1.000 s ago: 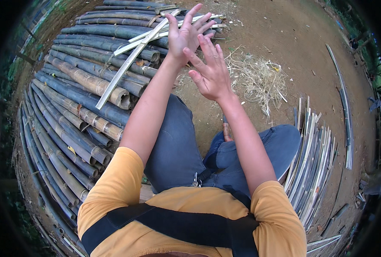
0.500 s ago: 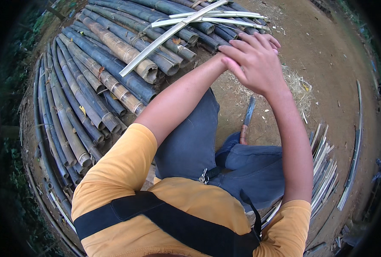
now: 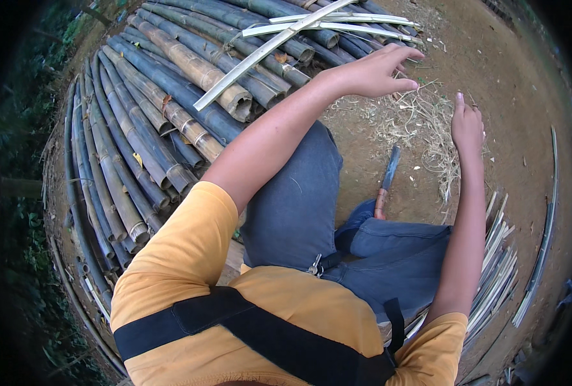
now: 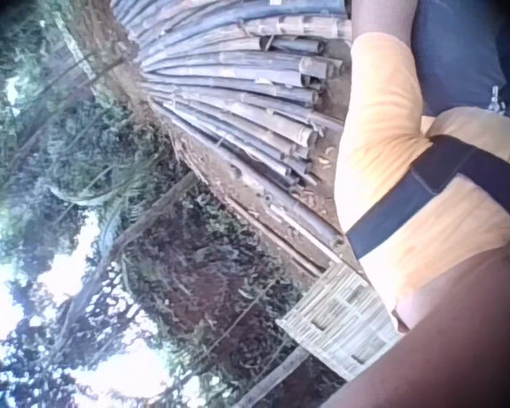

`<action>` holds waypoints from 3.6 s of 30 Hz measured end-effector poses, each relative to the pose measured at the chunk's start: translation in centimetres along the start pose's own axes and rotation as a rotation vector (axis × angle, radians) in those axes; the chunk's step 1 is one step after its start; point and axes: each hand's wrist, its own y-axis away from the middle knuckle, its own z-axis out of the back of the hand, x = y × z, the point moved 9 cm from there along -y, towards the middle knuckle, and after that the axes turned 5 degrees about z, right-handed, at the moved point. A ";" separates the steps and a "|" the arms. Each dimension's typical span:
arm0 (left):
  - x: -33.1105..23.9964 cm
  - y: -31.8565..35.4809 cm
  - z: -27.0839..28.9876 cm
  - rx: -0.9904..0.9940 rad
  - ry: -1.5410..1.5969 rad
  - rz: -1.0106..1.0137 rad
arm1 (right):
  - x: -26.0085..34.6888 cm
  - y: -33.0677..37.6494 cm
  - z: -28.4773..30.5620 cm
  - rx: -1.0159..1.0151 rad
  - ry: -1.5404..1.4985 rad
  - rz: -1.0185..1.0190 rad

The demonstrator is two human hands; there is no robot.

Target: The person shaves a strip of bamboo using a knife, removing thin layers of wood and smoothing the surface.

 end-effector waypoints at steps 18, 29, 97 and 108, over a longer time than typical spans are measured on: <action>23.7 41.7 20.5 -0.560 -0.212 0.798 | -4.0 11.3 -19.6 0.826 -0.025 0.138; 27.1 49.4 23.1 -1.033 -0.429 1.043 | -5.8 17.0 -26.7 1.095 0.290 0.200; 32.0 29.3 27.6 -0.958 0.524 0.827 | -6.4 16.0 -26.2 0.994 0.049 0.209; 34.3 33.2 25.1 -0.986 0.458 0.876 | -12.2 16.9 -32.4 1.072 0.301 0.023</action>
